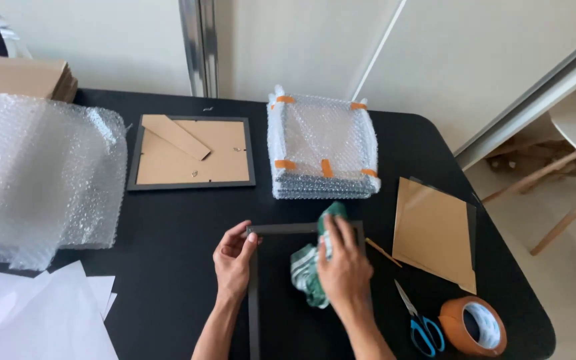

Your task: The person wipes the cardboard back of a picture frame with a cloth, sets it aside, and then cleans the glass and the black frame itself using the cloth.

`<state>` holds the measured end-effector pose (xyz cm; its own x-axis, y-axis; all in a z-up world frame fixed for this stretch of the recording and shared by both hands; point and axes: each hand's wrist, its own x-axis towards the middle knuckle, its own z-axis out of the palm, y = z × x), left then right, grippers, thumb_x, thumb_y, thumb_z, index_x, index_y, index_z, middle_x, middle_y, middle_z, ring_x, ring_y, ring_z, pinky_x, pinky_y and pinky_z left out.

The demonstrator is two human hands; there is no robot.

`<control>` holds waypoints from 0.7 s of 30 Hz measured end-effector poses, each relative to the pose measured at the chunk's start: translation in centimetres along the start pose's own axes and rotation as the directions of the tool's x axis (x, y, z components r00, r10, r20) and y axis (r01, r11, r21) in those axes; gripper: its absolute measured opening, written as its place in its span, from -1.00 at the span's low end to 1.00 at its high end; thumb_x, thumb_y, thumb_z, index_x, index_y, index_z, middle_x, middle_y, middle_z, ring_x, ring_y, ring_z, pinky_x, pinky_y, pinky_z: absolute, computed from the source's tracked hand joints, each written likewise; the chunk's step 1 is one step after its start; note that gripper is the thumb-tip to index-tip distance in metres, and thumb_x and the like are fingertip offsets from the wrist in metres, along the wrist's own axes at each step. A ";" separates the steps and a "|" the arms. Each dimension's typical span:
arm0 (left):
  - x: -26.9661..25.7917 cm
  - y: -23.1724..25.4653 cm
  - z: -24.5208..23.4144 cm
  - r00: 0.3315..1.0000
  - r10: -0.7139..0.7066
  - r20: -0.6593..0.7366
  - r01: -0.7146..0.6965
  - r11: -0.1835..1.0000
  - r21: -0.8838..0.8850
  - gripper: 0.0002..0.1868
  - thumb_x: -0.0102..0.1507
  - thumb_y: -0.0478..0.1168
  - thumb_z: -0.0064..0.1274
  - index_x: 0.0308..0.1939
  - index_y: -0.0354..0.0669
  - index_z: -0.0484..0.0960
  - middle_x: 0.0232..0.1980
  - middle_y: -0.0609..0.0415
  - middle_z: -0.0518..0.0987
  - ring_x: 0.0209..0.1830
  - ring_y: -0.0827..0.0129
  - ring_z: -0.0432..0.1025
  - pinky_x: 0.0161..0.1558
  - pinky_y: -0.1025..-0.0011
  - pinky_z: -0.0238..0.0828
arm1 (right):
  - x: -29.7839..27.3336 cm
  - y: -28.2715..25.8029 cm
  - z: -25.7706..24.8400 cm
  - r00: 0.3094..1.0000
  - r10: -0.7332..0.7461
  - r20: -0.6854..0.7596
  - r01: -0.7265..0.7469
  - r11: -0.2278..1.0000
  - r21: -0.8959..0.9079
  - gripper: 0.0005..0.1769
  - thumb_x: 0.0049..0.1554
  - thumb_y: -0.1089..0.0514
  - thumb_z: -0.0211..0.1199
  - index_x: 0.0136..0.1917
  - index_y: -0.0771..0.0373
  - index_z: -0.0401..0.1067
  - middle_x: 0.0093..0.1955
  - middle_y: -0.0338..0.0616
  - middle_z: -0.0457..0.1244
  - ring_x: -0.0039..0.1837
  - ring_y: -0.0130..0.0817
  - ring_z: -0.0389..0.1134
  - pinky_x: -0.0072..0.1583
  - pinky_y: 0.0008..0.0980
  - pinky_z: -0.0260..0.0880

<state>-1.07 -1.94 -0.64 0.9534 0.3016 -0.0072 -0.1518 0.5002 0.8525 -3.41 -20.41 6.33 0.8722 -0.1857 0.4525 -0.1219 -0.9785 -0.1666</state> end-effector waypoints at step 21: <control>-1.3 0.8 0.7 1.000 0.006 0.013 -0.006 1.000 0.027 -0.63 0.15 -0.35 0.09 0.04 -0.33 0.55 -0.28 -0.04 0.59 -0.25 0.29 0.54 -0.06 0.42 0.50 | -0.3 1.9 0.0 0.993 0.015 0.113 -0.032 0.988 0.154 -0.53 0.11 -0.07 0.11 0.26 0.06 0.25 0.03 -0.22 0.13 -0.28 -0.42 0.32 -0.42 -0.50 0.42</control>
<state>-2.21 -2.51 0.39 0.9559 0.2936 0.0049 -0.1507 0.4763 0.8663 -3.89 -22.19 5.87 0.9183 -0.1886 0.3480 -0.0755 -0.9465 -0.3137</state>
